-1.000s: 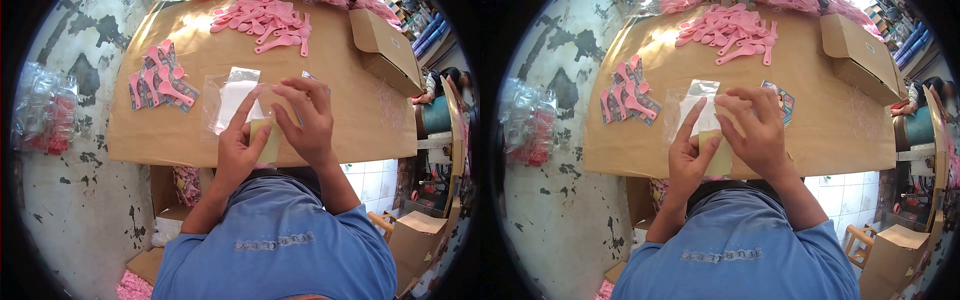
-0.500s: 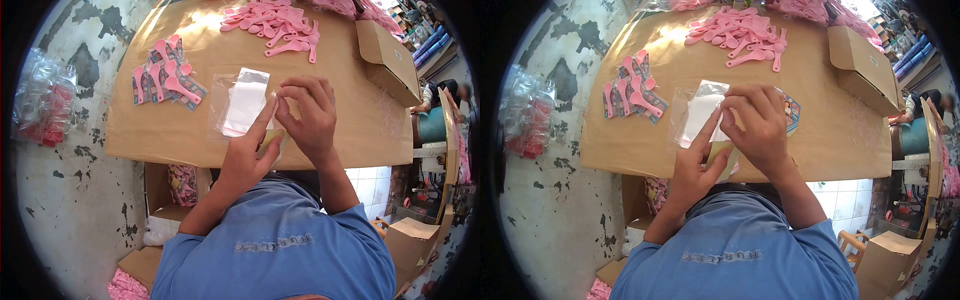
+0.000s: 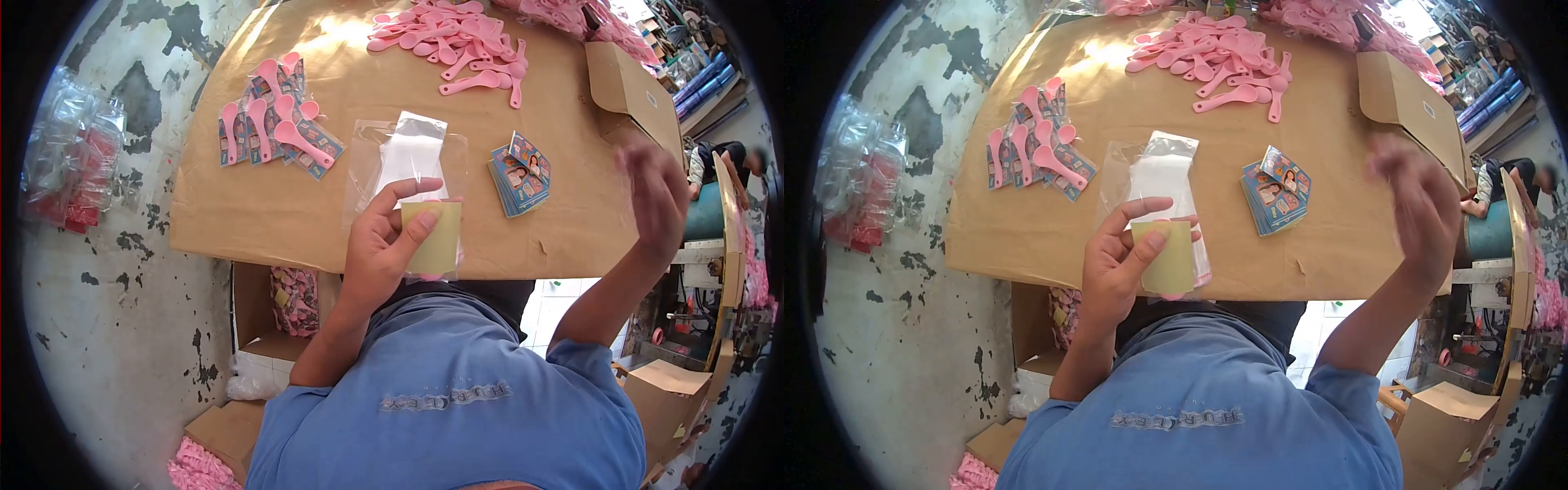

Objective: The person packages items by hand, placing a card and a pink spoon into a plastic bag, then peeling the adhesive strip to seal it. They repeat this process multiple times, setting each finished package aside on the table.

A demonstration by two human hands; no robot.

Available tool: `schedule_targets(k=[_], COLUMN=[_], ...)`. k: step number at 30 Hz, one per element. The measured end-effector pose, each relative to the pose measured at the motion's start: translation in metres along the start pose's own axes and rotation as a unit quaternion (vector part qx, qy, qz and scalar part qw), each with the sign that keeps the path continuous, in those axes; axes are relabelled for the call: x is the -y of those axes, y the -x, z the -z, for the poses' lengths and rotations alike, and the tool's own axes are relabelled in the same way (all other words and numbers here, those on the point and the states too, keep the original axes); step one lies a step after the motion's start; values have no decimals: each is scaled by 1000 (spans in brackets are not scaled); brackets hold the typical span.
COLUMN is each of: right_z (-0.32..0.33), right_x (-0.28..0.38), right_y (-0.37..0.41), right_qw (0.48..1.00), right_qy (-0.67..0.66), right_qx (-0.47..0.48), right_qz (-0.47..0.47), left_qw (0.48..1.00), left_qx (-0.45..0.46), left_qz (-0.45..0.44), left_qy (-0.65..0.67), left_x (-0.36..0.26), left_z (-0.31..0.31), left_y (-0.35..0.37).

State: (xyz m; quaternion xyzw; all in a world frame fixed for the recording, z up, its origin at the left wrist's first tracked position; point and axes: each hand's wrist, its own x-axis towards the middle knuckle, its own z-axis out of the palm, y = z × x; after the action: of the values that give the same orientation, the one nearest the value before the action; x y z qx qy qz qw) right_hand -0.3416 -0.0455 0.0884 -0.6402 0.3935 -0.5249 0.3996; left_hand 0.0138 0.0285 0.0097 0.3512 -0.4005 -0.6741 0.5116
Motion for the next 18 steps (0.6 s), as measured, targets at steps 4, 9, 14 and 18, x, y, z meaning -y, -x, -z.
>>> schedule_targets(k=[4,9,14,18], right_z=[29,-62,-122,-132], right_x=[-31,-22,-34,-43], right_y=[14,31,53,55], right_qw=[819,961,994,983], right_qy=[477,207,-50,-138], right_qx=[-313,-174,52,31], right_qz=[53,52,-84,-120], left_qw=[999,992,992,993], left_qx=[-13,-28,-20,-28], left_qz=[-42,-107,-95,-84], left_qy=[7,-54,-84,-80], left_x=[4,14,13,9], left_z=[-7,-19,-30,-33], left_y=[-7,-15,-18,-16])
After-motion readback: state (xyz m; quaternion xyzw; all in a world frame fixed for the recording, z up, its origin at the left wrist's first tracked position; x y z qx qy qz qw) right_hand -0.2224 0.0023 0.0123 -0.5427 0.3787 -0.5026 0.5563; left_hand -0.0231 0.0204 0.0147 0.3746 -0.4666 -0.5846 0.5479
